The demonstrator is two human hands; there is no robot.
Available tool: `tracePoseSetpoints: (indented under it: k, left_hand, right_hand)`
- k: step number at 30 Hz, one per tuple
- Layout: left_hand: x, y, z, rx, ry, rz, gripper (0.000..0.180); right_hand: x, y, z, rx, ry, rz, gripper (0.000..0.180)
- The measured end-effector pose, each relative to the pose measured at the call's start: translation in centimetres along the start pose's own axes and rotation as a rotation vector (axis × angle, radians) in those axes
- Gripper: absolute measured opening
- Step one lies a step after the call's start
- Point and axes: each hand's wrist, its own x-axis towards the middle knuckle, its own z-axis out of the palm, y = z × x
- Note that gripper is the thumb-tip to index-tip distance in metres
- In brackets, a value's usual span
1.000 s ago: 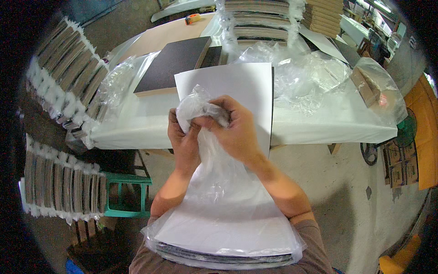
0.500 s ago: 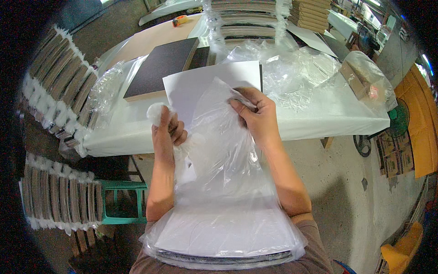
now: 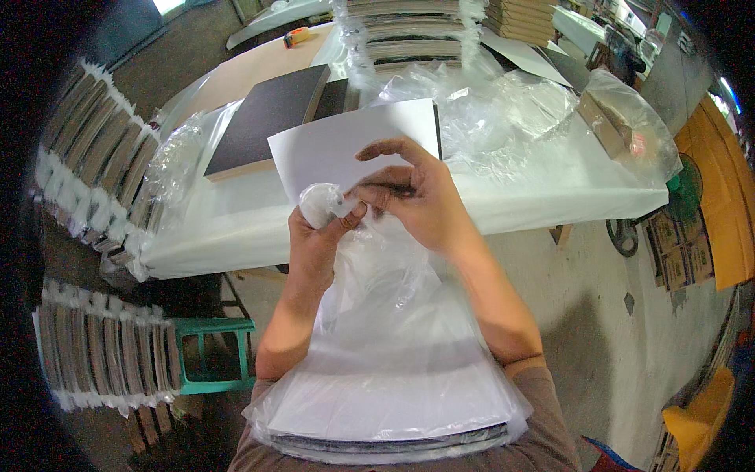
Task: The person wraps individual dark rectangular boards in plastic protective sheets by hand.
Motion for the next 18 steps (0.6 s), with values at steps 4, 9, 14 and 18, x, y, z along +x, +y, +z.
tracePoseSetpoints:
  k: [4,9,14,18]
  left_hand:
    - [-0.2,-0.2,0.4,0.012,0.017,0.010,0.012]
    - [-0.3,-1.0,-0.2,-0.045,0.064,0.010,0.018]
    - [-0.3,0.3,1.0,-0.023,0.073,0.019,0.022]
    - [-0.1,-0.4,0.6,-0.061,0.005,-0.006,0.024]
  right_hand:
    - [0.7,1.5,-0.3,-0.104,0.237,-0.133,0.032]
    - [0.6,1.9,-0.8,0.234,0.268,-0.049,0.028]
    - [0.0,2.6,-0.2,-0.061,0.193,-0.084,0.017]
    - [0.2,3.3,0.4,-0.033,0.195,-0.130,0.003]
